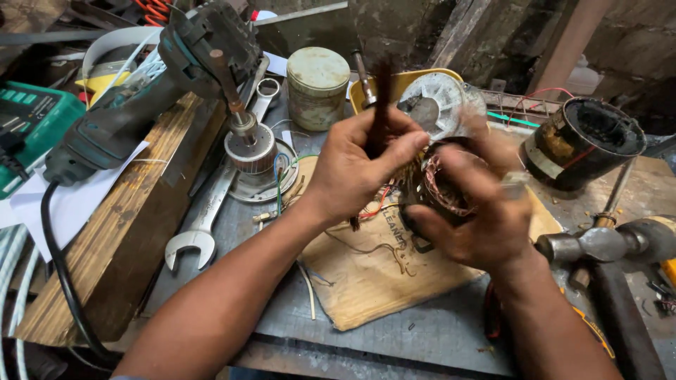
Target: The recorder is organizing copper wires and preparing to insert them into an electric motor stator as part of a winding or repair process.
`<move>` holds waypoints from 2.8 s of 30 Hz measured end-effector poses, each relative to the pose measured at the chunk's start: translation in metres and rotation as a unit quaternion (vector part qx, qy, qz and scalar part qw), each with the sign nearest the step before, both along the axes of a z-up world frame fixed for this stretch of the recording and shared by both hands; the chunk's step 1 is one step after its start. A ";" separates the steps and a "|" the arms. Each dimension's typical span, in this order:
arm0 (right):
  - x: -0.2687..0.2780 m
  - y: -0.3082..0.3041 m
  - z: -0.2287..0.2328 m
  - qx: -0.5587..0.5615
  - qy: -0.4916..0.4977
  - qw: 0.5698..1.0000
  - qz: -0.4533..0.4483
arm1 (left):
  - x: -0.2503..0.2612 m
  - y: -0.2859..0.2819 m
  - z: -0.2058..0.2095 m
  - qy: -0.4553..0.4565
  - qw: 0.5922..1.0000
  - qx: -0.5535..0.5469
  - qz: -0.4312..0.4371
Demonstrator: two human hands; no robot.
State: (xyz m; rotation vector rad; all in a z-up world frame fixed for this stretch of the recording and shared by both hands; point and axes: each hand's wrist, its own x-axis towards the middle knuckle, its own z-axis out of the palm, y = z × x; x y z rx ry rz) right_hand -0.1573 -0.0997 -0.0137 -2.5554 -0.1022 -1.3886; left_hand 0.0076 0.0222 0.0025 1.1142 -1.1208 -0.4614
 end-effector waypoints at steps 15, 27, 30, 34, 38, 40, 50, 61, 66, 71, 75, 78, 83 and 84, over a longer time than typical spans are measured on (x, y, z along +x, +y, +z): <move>0.006 0.016 0.029 0.086 0.081 0.991 -0.065 | 0.001 -0.007 -0.004 0.024 0.994 -0.031 0.102; 0.009 0.005 0.036 0.127 0.083 0.988 -0.018 | 0.001 -0.006 -0.009 -0.005 0.995 -0.043 0.092; 0.005 0.001 0.031 0.087 0.095 0.990 -0.047 | 0.001 -0.006 -0.005 -0.020 0.996 -0.027 0.087; -0.001 -0.002 0.022 0.087 0.086 0.992 -0.019 | -0.001 -0.005 -0.011 0.006 0.999 -0.041 0.036; -0.002 0.002 0.023 0.134 0.076 0.988 0.000 | -0.003 -0.005 -0.012 0.015 0.998 -0.034 0.046; -0.002 0.003 0.027 0.104 0.087 0.991 0.012 | -0.004 -0.005 -0.012 0.016 0.998 -0.043 0.036; -0.005 -0.006 0.015 0.020 0.060 0.998 -0.021 | -0.001 -0.007 -0.012 0.014 0.999 -0.035 0.030; 0.005 0.006 0.033 -0.129 0.072 0.988 0.049 | 0.000 -0.006 -0.011 -0.015 0.999 -0.042 0.030; 0.001 -0.003 0.011 0.119 -0.072 0.990 0.026 | 0.001 -0.006 -0.010 -0.020 0.999 -0.030 0.037; -0.010 -0.041 -0.016 0.343 -0.153 0.927 -0.013 | 0.001 -0.006 -0.011 -0.020 0.998 -0.032 0.040; -0.011 -0.032 -0.013 0.279 -0.049 0.959 -0.005 | -0.001 -0.006 -0.011 -0.019 0.998 -0.032 0.041; -0.002 -0.008 0.008 0.128 0.026 0.991 -0.029 | -0.001 -0.006 -0.011 -0.008 0.999 -0.034 0.039; 0.002 0.002 0.017 -0.014 0.052 0.998 -0.020 | -0.001 -0.005 -0.012 -0.007 0.999 -0.040 0.029; 0.001 0.000 0.017 0.013 0.045 0.999 -0.026 | -0.001 -0.006 -0.013 -0.043 0.995 -0.059 0.064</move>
